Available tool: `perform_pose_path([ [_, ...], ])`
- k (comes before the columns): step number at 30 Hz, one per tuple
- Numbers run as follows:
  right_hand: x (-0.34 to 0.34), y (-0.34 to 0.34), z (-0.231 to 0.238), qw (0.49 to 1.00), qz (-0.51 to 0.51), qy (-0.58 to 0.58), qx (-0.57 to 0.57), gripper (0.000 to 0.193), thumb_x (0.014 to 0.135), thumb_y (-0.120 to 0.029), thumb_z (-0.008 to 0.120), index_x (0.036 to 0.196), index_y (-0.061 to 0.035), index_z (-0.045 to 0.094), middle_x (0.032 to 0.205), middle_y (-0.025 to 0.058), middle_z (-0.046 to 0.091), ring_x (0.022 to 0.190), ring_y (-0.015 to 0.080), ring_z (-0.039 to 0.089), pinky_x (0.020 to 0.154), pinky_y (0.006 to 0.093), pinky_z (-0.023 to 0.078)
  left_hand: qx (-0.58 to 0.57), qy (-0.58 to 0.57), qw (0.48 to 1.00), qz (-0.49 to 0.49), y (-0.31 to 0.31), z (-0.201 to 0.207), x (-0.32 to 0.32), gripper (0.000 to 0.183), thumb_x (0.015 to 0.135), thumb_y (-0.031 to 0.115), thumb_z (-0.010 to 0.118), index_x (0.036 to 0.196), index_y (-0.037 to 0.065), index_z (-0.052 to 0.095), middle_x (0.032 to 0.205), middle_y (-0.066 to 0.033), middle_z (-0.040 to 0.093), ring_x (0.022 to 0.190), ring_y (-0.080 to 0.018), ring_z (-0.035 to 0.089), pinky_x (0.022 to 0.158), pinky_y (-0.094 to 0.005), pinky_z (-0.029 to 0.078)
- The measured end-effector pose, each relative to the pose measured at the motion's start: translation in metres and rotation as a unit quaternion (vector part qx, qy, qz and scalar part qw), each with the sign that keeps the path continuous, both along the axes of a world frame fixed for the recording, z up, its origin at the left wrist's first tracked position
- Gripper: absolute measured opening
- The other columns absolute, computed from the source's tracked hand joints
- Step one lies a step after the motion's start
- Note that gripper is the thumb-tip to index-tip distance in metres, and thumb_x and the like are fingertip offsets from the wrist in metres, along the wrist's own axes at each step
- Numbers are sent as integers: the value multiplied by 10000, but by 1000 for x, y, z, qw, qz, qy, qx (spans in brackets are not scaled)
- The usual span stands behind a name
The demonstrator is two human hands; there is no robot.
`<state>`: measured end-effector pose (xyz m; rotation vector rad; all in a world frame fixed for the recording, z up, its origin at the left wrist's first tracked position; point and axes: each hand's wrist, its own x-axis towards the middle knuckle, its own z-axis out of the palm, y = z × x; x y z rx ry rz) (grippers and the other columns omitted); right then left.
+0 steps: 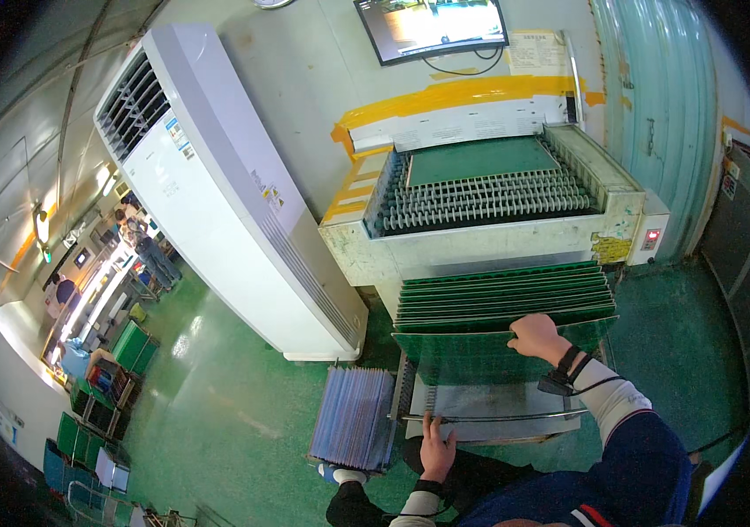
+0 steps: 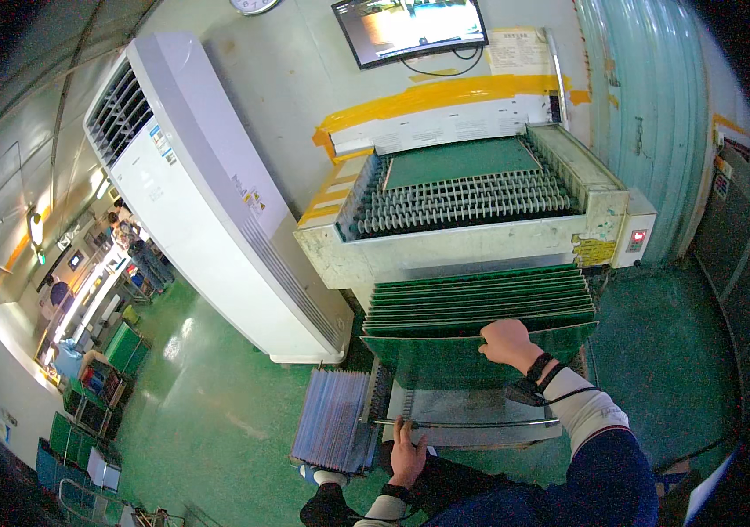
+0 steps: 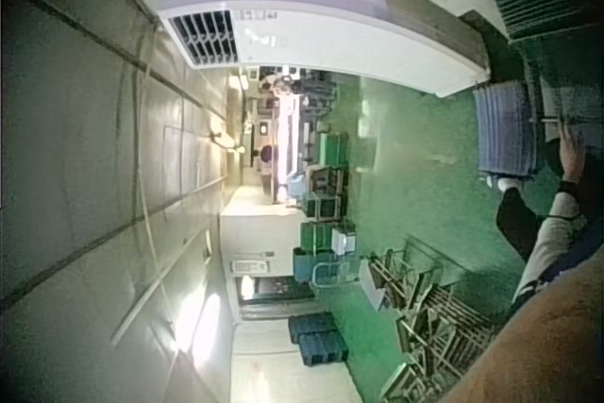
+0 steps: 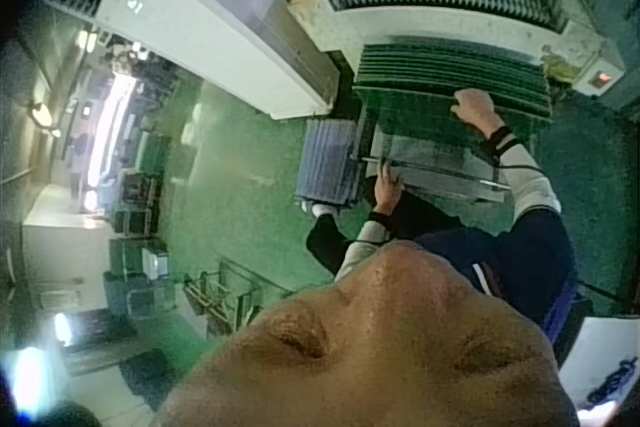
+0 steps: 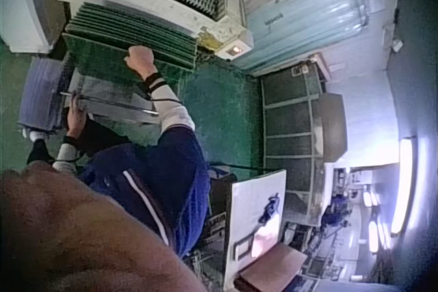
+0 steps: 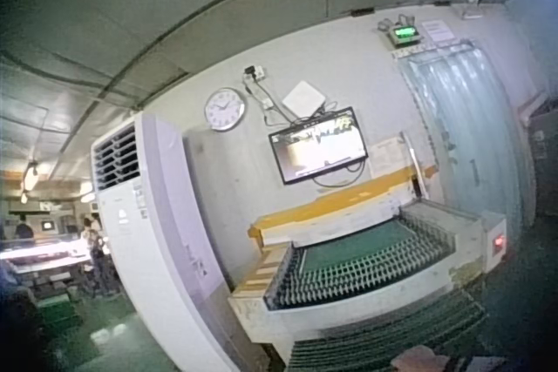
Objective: Placing green material sheets into an industrial processing machine.
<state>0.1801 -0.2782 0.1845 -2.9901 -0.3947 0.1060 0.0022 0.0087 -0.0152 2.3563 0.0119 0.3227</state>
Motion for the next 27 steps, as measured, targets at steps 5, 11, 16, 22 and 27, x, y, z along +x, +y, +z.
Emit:
perform_pose_path([
  [5,0,-2,-5,1000,-5,-15,26,333,832,-386,768,942,-71,761,902,166,740,912,380,713,786,502,567,8,-2,1000,3,-1,1,1,564,938,301,706,1400,48,504,1606,-189,354,1191,-450,619,879,-481,572],
  [11,-2,1,2,1000,-7,-9,19,336,838,-389,765,966,-79,767,913,168,743,913,377,712,785,505,566,-5,4,1000,-1,0,-3,1,567,937,303,707,1396,37,505,1602,-205,355,1207,-455,605,898,-481,565],
  [16,-2,0,2,1000,-6,8,18,368,841,-405,762,1036,-92,766,919,154,744,928,365,709,800,491,562,-3,15,1000,0,0,-2,1,565,941,297,700,1403,40,500,1600,-213,352,1243,-452,584,927,-479,555],
  [22,-5,0,2,1000,-4,-9,24,335,854,-390,758,988,-84,766,898,161,744,918,374,713,799,500,565,0,24,1000,-1,-1,10,-2,565,941,285,696,1409,40,497,1602,-212,349,1261,-449,573,950,-482,544],
  [27,-5,2,2,1000,-4,-13,21,335,849,-399,763,951,-80,763,885,162,740,913,377,714,796,501,564,-3,22,1000,-1,0,10,-2,560,936,275,699,1402,34,503,1598,-216,352,1262,-451,573,949,-482,544],
])
